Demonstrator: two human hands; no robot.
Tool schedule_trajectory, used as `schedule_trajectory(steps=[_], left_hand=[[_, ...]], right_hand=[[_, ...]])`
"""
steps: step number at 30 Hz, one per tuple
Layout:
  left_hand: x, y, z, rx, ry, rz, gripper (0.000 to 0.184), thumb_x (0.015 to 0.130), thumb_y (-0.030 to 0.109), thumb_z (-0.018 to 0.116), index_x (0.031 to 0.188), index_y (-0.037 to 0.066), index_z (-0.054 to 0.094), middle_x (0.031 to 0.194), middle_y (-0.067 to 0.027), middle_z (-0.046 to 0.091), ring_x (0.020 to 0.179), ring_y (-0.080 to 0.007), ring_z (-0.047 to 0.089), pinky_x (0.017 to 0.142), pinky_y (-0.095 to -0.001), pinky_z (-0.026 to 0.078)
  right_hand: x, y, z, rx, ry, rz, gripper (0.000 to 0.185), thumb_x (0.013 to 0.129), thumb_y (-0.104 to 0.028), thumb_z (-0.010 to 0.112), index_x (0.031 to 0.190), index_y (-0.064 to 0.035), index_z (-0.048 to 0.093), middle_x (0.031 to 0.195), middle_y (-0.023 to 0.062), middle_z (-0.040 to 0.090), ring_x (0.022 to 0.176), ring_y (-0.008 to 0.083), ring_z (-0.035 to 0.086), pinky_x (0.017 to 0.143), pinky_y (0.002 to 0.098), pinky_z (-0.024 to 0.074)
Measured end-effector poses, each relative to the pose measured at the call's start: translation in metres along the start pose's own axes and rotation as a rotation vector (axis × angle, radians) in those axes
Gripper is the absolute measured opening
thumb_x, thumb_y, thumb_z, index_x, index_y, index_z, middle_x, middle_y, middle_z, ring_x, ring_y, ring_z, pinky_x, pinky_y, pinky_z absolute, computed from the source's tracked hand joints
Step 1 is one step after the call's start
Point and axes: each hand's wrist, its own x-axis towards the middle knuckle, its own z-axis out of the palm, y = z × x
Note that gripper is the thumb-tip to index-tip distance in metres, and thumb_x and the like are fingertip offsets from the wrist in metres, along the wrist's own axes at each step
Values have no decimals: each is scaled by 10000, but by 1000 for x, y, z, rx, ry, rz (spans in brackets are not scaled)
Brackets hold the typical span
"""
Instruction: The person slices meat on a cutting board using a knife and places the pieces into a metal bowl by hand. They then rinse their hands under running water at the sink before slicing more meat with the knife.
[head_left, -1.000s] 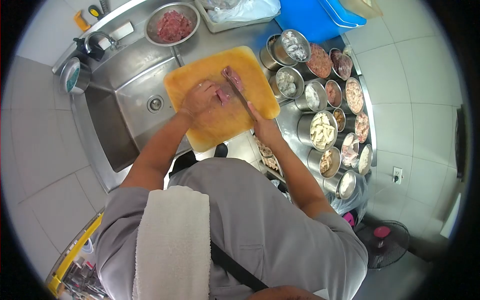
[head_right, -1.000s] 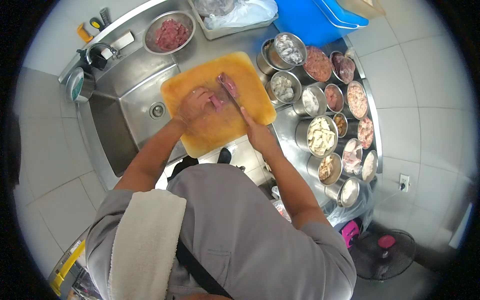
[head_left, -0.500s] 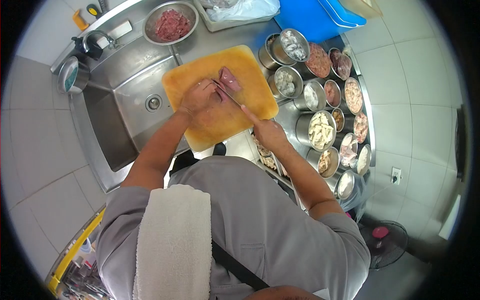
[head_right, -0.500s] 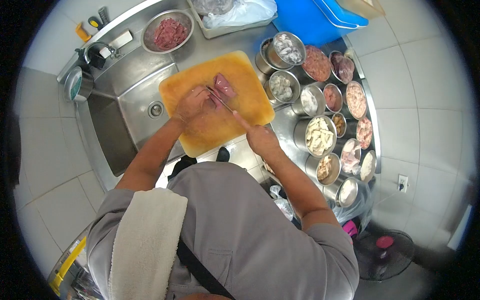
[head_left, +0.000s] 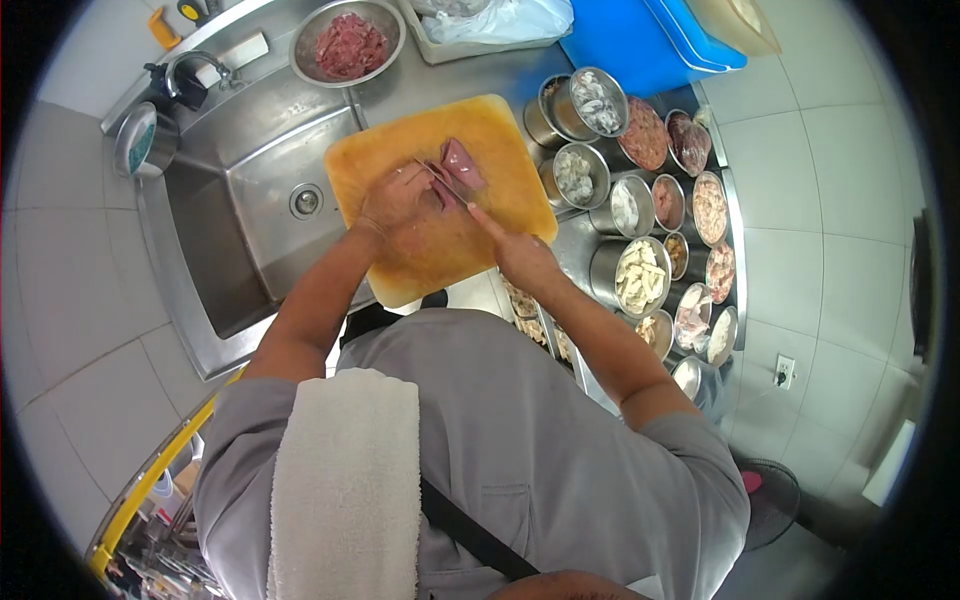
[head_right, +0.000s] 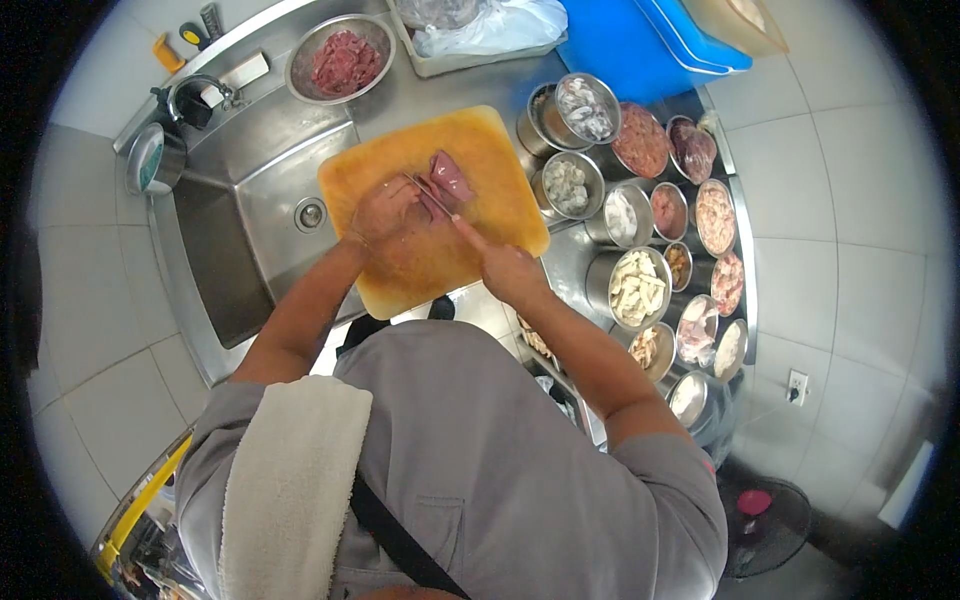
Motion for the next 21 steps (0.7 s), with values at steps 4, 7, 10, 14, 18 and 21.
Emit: schedule_trajectory(steps=[4, 7, 10, 14, 18, 21], left_hand=[[-5, 3, -3, -17, 89, 111, 205, 946, 130, 721, 1149, 121, 748, 1143, -61, 729, 1019, -286, 749, 913, -433, 616], [0, 0, -7, 23, -31, 36, 199, 951, 145, 723, 1147, 117, 738, 1152, -85, 727, 1041, -298, 742, 934, -442, 610], [3, 3, -1, 45, 44, 96, 181, 953, 149, 719, 1133, 128, 730, 1164, -93, 721, 1062, -305, 731, 938, -443, 605], [-3, -5, 4, 59, -69, 27, 154, 973, 161, 708, 1126, 148, 717, 1175, -83, 704, 1086, -316, 720, 925, -445, 601], [1, 2, -2, 71, -54, 94, 118, 994, 175, 685, 1107, 142, 688, 1152, -80, 684, 1109, -341, 704, 922, -452, 598], [3, 4, -2, 134, -178, -30, 125, 971, 179, 692, 1088, 141, 674, 1130, -77, 681, 1108, -347, 698, 941, -469, 589]], right_hand=[[36, 12, 45, 128, 145, -172, 942, 1037, -92, 561, 1788, -476, 140, 1026, 273, 793, 933, 472, 788, 896, 586, 611], [56, -6, 40, 72, 131, -103, 908, 1055, -128, 561, 1790, -464, 146, 1078, 269, 798, 961, 473, 790, 935, 584, 605], [46, -8, 28, 49, 72, -36, 896, 1062, -105, 527, 1785, -479, 152, 1176, 252, 799, 1057, 442, 794, 958, 589, 610], [43, 19, 53, 147, 160, -163, 826, 1083, -146, 508, 1784, -447, 194, 1194, 248, 797, 1054, 453, 790, 972, 606, 604], [51, 39, 79, 185, 383, -325, 829, 1061, -138, 560, 1783, -388, 239, 1292, 284, 758, 1110, 490, 754, 1001, 584, 582], [41, 3, 34, 129, 79, -54, 808, 1055, -118, 553, 1773, -373, 283, 1338, 314, 730, 1168, 506, 729, 1043, 563, 568]])
